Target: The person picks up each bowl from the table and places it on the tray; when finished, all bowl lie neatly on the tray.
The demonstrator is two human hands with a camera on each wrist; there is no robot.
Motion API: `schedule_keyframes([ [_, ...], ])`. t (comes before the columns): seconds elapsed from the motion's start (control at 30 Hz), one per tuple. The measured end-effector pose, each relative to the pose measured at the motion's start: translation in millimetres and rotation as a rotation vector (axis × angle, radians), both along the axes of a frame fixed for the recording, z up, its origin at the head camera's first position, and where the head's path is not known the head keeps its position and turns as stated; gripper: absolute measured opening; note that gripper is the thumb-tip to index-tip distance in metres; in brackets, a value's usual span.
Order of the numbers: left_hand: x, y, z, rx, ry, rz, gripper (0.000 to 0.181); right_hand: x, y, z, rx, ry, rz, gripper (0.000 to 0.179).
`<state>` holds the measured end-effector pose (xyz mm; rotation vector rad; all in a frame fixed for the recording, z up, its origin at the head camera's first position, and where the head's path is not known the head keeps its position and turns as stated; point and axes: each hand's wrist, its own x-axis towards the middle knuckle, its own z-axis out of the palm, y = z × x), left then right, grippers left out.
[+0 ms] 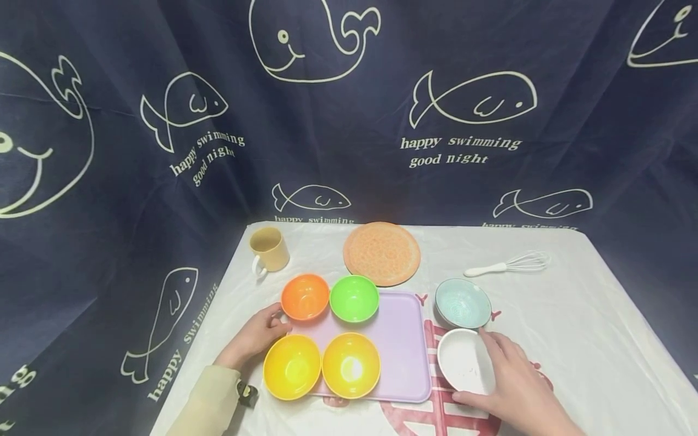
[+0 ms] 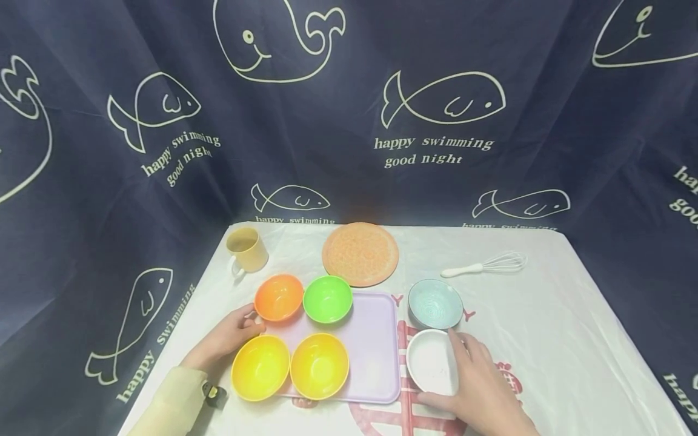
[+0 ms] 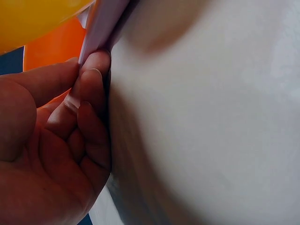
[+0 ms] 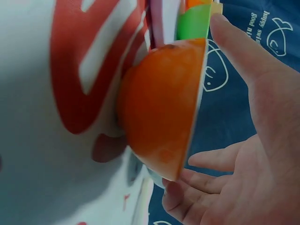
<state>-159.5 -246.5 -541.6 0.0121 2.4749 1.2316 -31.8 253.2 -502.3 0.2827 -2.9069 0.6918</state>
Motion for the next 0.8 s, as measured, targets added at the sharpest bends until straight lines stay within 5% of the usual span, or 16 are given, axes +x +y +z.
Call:
schedule_keyframes([
  [0.4, 1.6, 0.1, -1.6, 0.015, -0.003, 0.005, 0.06, 2.3, -2.5, -16.0, -0.057, -0.061, -0.043, 0.128],
  [0.8, 2.5, 0.5, 2.0, 0.019, 0.007, 0.003, 0.057, -3.1, -4.5, -20.9, -0.041, 0.02, -0.052, 0.124],
])
